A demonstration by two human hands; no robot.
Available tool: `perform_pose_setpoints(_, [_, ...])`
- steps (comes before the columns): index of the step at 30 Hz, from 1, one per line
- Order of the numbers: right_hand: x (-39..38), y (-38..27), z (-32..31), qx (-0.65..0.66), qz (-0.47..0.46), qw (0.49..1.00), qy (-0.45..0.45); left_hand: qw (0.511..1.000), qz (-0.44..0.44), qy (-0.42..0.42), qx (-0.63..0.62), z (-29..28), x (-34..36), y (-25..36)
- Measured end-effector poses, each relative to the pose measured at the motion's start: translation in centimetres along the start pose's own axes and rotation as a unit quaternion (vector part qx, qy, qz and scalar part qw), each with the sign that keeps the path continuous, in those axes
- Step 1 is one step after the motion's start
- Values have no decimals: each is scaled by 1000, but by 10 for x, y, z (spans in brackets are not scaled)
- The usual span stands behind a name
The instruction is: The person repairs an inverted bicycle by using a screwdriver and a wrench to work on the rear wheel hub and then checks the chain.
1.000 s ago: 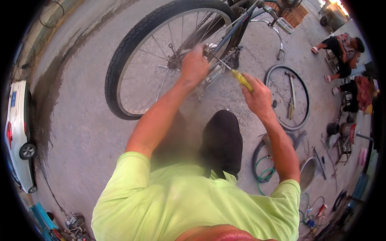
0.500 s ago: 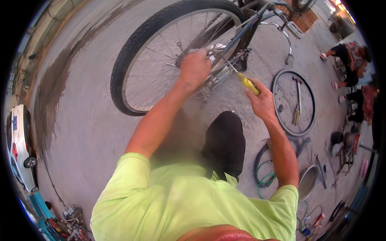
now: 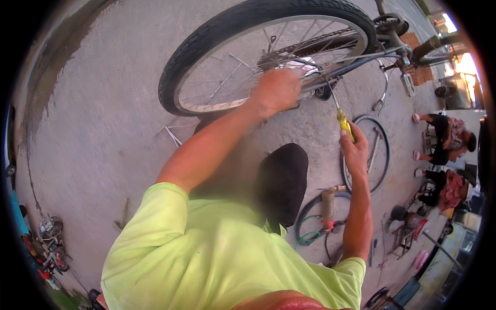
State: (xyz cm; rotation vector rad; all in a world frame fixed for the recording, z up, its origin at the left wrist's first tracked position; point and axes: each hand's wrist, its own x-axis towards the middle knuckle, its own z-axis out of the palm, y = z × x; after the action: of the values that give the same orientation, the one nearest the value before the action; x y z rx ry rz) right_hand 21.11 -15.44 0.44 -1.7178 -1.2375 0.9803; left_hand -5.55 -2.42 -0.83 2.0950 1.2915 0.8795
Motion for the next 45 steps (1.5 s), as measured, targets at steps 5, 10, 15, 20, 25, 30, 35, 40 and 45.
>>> perform_pose_setpoints(5, [1, -16, -12, 62, 99, 992, -45, 997, 31, 66, 38, 16, -8, -3])
perform_pose_setpoints(10, [10, -16, -22, 129, 144, 978, -74, 998, 37, 55, -10, 13, -6, -8])
perform_pose_setpoints(15, [8, -18, -16, 3, 72, 995, -66, 999, 28, 30, -11, 8, -3, -12])
perform_pose_setpoints(20, [7, -15, -17, 26, 78, 995, -58, 998, 35, 50, -30, 4, -6, -12])
perform_pose_setpoints(25, [9, -17, -26, 28, 82, 995, -57, 998, 39, 29, -33, 6, -5, -15])
perform_pose_setpoints(30, [12, -18, -30, -30, 36, 997, -60, 998, 43, 39, -38, 8, -4, -14])
perform_pose_setpoints(35, [9, -5, -17, -240, -107, 963, 58, 995, 46, 60, -61, 11, -6, -16])
perform_pose_setpoints(40, [1, -19, 2, 21, -24, 994, 104, 995, 40, 65, -70, 13, -5, -17])
perform_pose_setpoints(45, [14, -1, -30, 496, 213, 839, -71, 994, 35, 77, -62, 12, -6, -15])
